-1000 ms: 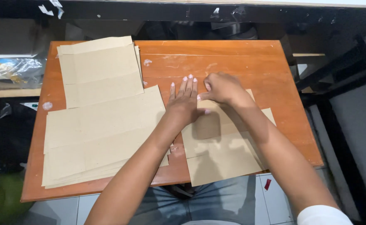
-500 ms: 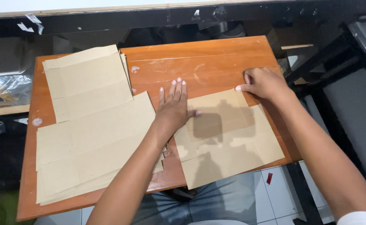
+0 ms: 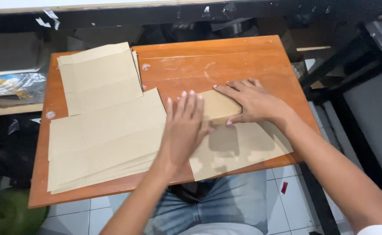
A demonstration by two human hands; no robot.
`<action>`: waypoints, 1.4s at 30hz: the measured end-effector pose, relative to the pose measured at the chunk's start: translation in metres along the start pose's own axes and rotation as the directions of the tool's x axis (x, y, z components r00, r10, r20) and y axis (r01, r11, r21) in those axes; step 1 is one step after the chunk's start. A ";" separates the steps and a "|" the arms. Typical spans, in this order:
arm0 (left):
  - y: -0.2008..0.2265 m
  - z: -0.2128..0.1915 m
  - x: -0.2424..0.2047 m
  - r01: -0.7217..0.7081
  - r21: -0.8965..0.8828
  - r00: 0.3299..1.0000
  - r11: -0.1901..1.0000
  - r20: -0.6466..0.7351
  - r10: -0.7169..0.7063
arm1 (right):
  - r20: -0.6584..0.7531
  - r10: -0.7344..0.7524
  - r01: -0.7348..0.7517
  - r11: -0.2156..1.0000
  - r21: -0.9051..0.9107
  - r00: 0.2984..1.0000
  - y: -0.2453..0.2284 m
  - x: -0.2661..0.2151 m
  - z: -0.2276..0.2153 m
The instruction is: The person folds flat cardboard pieces into small boxes by hand on a wooden table. They fold the side flaps inward, press the creases, and assemble the box shape, then place the finished box on a nearby shelf.
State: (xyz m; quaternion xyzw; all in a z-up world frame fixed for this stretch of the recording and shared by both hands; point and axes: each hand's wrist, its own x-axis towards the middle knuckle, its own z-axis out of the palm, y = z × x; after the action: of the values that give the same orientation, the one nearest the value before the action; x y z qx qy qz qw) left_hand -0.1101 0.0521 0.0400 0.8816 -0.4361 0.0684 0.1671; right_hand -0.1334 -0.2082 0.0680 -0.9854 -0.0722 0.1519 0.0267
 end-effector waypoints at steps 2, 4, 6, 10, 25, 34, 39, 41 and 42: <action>0.022 -0.002 -0.029 -0.108 -0.111 0.992 0.988 0.055 0.115 | -0.051 -0.052 0.051 0.999 -0.016 0.997 0.008 0.010 -0.004; 0.032 0.006 -0.053 -0.198 -0.228 0.969 0.953 0.100 0.225 | -0.096 -0.110 0.107 0.994 -0.034 0.989 0.015 0.022 -0.009; 0.028 0.023 -0.069 -0.123 -0.262 0.957 0.957 0.223 0.184 | -0.134 -0.047 0.039 0.997 -0.063 0.990 0.024 0.034 -0.021; 0.027 0.030 -0.075 -0.183 -0.266 0.983 0.946 -0.033 0.181 | -0.249 -0.079 0.011 0.964 -0.265 0.965 0.017 0.040 -0.057; 0.026 0.015 -0.063 -0.106 -0.520 0.991 0.847 -0.126 0.046 | -0.062 -0.153 0.164 0.877 0.451 0.986 -0.032 -0.111 0.014; 0.034 -0.006 -0.061 -0.135 -0.348 0.953 0.928 -0.302 0.026 | 0.264 0.103 -0.172 0.953 0.251 0.959 -0.053 -0.096 -0.011; 0.035 0.023 -0.066 -0.177 -0.240 0.984 0.954 -0.032 0.174 | -0.213 -0.042 0.094 0.966 0.242 0.976 -0.031 -0.038 0.018; 0.035 0.026 -0.065 -0.175 -0.243 0.984 0.954 -0.059 0.166 | -0.145 -0.134 0.174 0.934 0.311 0.980 -0.051 -0.015 0.030; 0.036 0.028 -0.069 -0.162 -0.254 0.986 0.954 -0.080 0.146 | -0.069 -0.237 0.245 0.889 0.388 0.969 -0.062 -0.006 0.038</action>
State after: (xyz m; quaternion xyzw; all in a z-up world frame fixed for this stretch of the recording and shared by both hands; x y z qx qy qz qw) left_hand -0.1816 0.0732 0.0044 0.8130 -0.5033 0.0500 0.2883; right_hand -0.1591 -0.1466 0.0380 -0.9447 -0.1616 0.1490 0.2432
